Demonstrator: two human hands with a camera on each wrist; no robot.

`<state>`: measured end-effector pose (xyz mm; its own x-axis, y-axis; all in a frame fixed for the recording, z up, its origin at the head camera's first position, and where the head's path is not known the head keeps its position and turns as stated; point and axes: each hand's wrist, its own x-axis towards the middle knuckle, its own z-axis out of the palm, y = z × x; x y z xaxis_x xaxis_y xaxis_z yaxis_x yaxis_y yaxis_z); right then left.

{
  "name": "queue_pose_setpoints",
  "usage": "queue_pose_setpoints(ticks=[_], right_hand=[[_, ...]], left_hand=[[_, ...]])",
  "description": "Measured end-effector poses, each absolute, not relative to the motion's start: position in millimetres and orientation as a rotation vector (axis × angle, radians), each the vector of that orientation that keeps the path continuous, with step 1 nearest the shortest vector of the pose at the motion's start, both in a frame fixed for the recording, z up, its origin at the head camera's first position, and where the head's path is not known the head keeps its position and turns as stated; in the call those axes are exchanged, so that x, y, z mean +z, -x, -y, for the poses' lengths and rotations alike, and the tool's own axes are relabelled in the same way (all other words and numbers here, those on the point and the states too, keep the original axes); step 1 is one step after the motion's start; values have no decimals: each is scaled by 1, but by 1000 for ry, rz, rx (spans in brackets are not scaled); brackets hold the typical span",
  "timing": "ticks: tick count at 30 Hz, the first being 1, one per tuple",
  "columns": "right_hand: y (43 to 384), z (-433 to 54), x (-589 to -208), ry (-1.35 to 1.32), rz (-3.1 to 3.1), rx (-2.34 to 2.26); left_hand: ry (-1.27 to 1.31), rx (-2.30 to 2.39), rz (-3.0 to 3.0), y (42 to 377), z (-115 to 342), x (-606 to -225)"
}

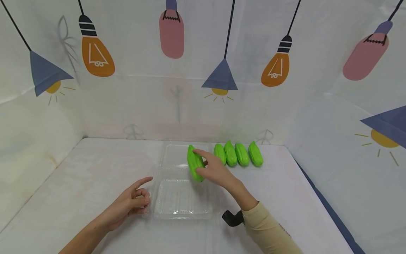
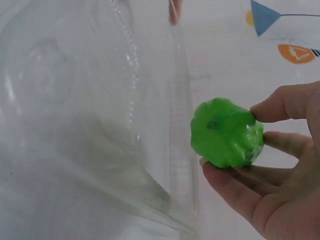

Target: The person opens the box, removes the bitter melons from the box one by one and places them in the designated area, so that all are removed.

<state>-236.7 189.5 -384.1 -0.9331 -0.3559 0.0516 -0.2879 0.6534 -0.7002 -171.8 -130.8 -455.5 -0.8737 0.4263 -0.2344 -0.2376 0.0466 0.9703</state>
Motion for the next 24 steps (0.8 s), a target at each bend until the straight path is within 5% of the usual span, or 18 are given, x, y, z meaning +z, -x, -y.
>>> queue_pose_setpoints(ticks=[24], right_hand=[[254,-228,-385,483,-2827,-1124]], left_hand=[[-201,1870,-1875,171,131,-455]])
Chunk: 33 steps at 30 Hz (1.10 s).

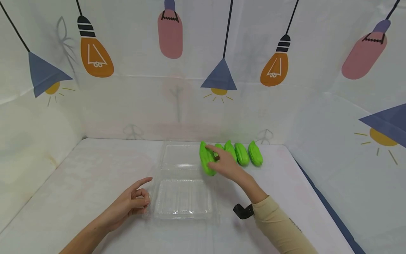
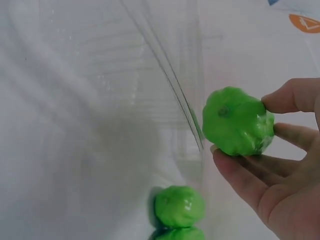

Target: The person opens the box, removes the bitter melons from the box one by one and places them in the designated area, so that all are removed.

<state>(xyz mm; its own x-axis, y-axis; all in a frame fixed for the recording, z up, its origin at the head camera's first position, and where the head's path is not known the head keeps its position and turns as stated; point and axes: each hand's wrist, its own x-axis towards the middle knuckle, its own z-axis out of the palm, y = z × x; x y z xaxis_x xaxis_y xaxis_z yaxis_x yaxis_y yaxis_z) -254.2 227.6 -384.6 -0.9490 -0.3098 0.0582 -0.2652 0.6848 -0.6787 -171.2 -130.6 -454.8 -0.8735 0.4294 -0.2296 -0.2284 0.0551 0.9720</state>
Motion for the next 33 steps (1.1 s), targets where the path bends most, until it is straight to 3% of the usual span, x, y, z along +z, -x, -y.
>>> queue_pose_setpoints(ticks=[33], right_hand=[[271,-295,-379,338,-2976,-989]], left_hand=[[-185,1864,-1874,170,131,-453]])
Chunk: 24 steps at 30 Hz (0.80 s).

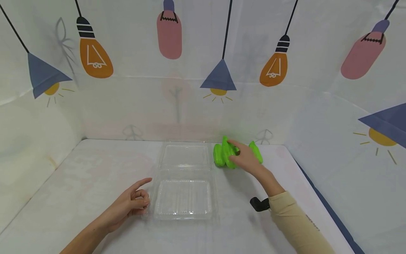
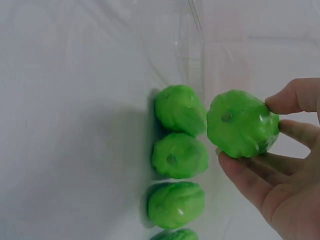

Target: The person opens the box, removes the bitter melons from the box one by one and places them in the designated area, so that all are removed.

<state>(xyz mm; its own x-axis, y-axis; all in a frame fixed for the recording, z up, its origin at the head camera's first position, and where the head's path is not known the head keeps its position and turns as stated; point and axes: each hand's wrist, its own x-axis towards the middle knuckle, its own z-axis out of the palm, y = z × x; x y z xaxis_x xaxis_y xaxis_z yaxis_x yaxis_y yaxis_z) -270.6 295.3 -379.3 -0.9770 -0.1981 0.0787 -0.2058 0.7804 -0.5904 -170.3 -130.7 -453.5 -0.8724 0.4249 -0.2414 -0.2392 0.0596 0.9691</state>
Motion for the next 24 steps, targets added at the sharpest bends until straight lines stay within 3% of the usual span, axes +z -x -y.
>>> queue_pose_setpoints(ticks=[24], right_hand=[[281,-344,-378,-198,2957,897]], left_hand=[[-191,1858,-1883,170,132,-454]])
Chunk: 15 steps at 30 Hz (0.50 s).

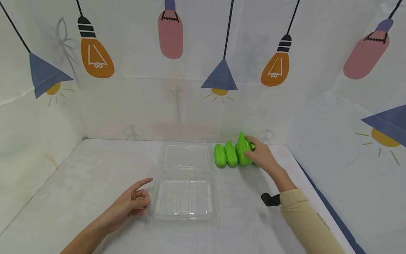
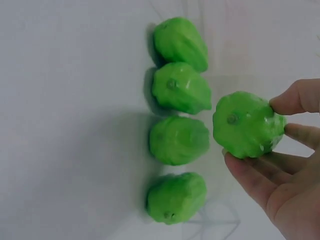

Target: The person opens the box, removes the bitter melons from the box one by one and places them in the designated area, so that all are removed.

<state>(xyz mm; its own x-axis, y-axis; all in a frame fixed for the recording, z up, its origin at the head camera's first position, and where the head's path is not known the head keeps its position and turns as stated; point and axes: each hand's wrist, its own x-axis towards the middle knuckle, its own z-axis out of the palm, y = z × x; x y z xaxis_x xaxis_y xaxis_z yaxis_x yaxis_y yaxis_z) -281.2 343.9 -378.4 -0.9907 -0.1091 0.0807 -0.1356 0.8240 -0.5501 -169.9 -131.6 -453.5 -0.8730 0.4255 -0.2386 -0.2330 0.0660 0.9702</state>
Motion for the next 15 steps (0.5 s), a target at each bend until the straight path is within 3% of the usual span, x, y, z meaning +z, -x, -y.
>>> queue_pose_setpoints(ticks=[15], right_hand=[[288,-375,-379,-92,2965,839]], left_hand=[[-186,1865,-1870,172,132,-457]])
